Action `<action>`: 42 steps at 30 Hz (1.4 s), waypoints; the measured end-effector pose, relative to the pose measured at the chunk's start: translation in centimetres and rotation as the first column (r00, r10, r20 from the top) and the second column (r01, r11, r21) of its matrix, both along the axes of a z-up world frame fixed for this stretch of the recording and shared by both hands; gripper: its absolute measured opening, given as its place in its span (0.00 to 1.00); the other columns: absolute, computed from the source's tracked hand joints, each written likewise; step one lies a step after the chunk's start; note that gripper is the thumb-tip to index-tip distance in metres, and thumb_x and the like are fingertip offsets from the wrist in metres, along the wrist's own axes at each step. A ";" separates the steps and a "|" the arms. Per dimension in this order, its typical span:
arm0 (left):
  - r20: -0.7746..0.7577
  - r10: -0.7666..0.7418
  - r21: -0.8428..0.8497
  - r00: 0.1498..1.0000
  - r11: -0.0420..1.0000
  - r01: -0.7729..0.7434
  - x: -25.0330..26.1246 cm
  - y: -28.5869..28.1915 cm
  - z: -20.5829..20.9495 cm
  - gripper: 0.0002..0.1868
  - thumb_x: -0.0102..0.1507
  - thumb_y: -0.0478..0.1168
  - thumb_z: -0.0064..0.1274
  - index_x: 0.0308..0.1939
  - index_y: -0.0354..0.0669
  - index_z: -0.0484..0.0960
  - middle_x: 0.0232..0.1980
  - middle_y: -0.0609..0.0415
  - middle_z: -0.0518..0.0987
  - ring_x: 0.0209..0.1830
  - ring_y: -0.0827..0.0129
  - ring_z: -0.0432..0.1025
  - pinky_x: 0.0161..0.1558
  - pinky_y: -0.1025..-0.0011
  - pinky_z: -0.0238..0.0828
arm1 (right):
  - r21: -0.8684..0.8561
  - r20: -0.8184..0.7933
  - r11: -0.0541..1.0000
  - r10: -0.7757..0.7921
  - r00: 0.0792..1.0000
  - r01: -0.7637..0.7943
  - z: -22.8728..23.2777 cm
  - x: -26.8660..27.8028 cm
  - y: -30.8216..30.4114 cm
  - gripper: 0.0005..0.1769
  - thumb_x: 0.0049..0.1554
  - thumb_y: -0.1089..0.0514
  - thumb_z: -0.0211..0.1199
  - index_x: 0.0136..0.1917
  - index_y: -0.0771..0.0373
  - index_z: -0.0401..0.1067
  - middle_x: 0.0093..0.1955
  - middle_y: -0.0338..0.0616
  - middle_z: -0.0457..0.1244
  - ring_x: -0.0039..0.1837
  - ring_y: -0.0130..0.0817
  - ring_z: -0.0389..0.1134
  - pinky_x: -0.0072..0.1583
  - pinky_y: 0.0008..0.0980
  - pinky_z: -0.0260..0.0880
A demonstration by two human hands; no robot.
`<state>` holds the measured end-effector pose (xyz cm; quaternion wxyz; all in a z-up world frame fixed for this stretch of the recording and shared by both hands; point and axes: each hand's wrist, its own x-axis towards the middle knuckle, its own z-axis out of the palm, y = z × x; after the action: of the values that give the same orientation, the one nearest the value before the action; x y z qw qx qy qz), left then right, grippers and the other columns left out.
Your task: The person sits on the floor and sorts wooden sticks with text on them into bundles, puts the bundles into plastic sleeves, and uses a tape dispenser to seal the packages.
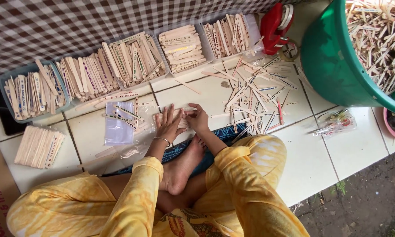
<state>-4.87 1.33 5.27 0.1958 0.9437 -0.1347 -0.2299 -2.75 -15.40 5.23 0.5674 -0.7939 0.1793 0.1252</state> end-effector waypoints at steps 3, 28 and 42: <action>0.097 0.048 0.001 0.994 0.999 -0.049 0.4 -0.1 1.0 0.60 0.56 0.69 0.57 0.83 0.59 0.41 0.81 0.50 0.45 0.83 0.45 0.35 0.75 0.34 0.30 | 0.081 0.012 0.994 -0.079 0.997 0.077 -0.7 0.2 -0.1 0.30 0.49 0.64 0.74 0.65 0.52 0.72 0.41 0.37 0.74 0.48 0.30 0.76 0.58 0.28 0.74; 0.224 0.034 0.071 0.974 0.996 -0.051 0.0 -0.3 -1.5 0.33 0.73 0.59 0.33 0.81 0.62 0.49 0.86 0.68 0.42 0.84 0.61 0.40 0.79 0.49 0.31 | 0.148 0.058 0.989 -0.023 0.998 0.014 -0.6 0.0 -1.1 0.25 0.58 0.70 0.57 0.67 0.53 0.70 0.55 0.49 0.71 0.58 0.40 0.72 0.59 0.37 0.73; 0.122 0.040 0.093 0.992 0.994 -0.051 0.1 -0.8 -0.6 0.32 0.74 0.58 0.25 0.82 0.64 0.42 0.86 0.72 0.35 0.85 0.62 0.30 0.78 0.49 0.18 | -0.110 0.171 0.977 0.198 0.965 -0.181 0.0 2.8 -2.5 0.26 0.56 0.63 0.58 0.67 0.48 0.70 0.53 0.49 0.72 0.55 0.50 0.73 0.58 0.45 0.73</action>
<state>-4.78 0.55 4.72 0.1468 0.9670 -0.1135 -0.1743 0.04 -17.92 5.26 0.5288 -0.8412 0.0558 0.0979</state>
